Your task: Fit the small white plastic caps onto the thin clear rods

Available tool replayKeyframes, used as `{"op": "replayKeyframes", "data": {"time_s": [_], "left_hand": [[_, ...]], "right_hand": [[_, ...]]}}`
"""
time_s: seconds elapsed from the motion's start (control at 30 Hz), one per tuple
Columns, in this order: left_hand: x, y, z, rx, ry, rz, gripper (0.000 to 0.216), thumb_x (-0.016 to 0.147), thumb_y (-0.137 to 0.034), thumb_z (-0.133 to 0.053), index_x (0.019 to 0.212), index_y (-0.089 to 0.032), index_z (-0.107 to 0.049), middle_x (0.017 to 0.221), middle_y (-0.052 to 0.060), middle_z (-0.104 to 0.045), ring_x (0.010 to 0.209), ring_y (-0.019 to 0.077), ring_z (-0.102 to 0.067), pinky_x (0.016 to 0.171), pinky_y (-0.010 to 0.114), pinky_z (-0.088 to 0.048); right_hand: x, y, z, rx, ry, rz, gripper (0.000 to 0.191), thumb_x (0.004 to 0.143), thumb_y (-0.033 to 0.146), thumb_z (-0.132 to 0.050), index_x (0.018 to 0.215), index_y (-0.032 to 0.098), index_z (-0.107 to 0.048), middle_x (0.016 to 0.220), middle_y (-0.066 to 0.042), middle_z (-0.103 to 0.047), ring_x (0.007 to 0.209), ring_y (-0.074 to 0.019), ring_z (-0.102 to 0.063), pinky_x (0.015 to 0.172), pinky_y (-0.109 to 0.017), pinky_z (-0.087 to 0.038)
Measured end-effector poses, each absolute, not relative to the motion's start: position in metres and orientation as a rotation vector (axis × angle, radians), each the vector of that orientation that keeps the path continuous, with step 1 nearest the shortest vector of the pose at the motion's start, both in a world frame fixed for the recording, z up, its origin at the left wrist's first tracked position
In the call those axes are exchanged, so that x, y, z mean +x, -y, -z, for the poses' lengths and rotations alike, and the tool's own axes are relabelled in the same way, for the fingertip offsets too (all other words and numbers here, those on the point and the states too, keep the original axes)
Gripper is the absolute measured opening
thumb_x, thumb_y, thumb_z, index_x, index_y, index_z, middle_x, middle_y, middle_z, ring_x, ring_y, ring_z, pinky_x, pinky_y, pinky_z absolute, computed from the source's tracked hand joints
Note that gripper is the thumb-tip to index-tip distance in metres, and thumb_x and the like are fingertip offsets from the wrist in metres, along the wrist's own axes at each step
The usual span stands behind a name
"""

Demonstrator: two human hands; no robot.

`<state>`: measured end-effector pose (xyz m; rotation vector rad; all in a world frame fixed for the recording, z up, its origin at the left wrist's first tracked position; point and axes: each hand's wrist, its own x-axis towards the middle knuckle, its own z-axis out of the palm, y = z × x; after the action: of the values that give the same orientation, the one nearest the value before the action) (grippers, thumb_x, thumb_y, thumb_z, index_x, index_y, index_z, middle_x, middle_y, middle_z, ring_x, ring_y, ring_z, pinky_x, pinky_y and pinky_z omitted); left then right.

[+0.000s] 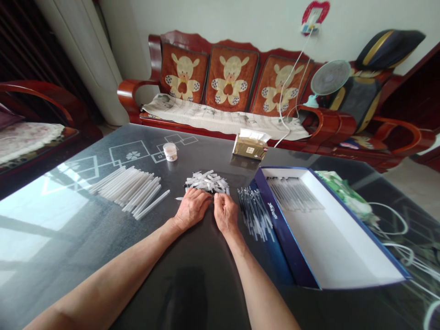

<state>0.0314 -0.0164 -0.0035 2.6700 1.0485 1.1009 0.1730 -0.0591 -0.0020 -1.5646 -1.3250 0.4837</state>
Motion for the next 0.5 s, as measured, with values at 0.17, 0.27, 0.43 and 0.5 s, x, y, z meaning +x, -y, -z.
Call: {"op": "replayKeyframes", "data": {"time_s": [0.17,0.27,0.43,0.5], "left_hand": [[0.0318,0.0161,0.0040,2.680,-1.069,-1.089,0.023,0.096,-0.025,-0.043,0.092,-0.016,-0.065,0.084,0.006,-0.064,0.081,0.0209,-0.055,0.081,0.036,-0.042],[0.0319,0.0155,0.0050,2.703,-1.051,-1.082,0.024,0.096,-0.025,-0.043,0.093,-0.016,-0.064,0.084,0.006,-0.064,0.080,0.0208,-0.055,0.081,0.036,-0.042],[0.0314,0.0152,0.0053,2.719,-1.021,-1.070,0.023,0.096,-0.024,-0.043,0.095,-0.016,-0.064,0.084,0.006,-0.064,0.078,0.0206,-0.055,0.081,0.036,-0.042],[0.0314,0.0155,0.0045,2.713,-1.032,-1.073,0.023,0.095,-0.024,-0.043,0.094,-0.016,-0.064,0.084,0.006,-0.064,0.078,0.0207,-0.055,0.081,0.036,-0.042]], "right_hand": [[0.1747,0.0606,-0.0015,-1.486,1.370,-0.559,0.026,0.084,0.038,-0.053,0.091,0.017,-0.066,0.089,-0.007,-0.071,0.075,-0.0190,-0.065,0.065,-0.027,-0.051],[0.1753,0.0592,-0.0015,-1.479,1.406,-0.486,0.028,0.086,0.040,-0.050,0.085,0.017,-0.067,0.088,-0.008,-0.070,0.077,-0.0193,-0.065,0.070,-0.028,-0.050],[0.1731,0.0581,-0.0011,-1.507,1.446,-0.372,0.037,0.090,0.043,-0.045,0.074,0.018,-0.066,0.081,-0.008,-0.068,0.075,-0.0193,-0.064,0.072,-0.029,-0.048],[0.1720,0.0589,-0.0015,-1.522,1.438,-0.354,0.037,0.090,0.044,-0.045,0.073,0.018,-0.065,0.081,-0.008,-0.068,0.074,-0.0193,-0.064,0.071,-0.029,-0.048]]}}
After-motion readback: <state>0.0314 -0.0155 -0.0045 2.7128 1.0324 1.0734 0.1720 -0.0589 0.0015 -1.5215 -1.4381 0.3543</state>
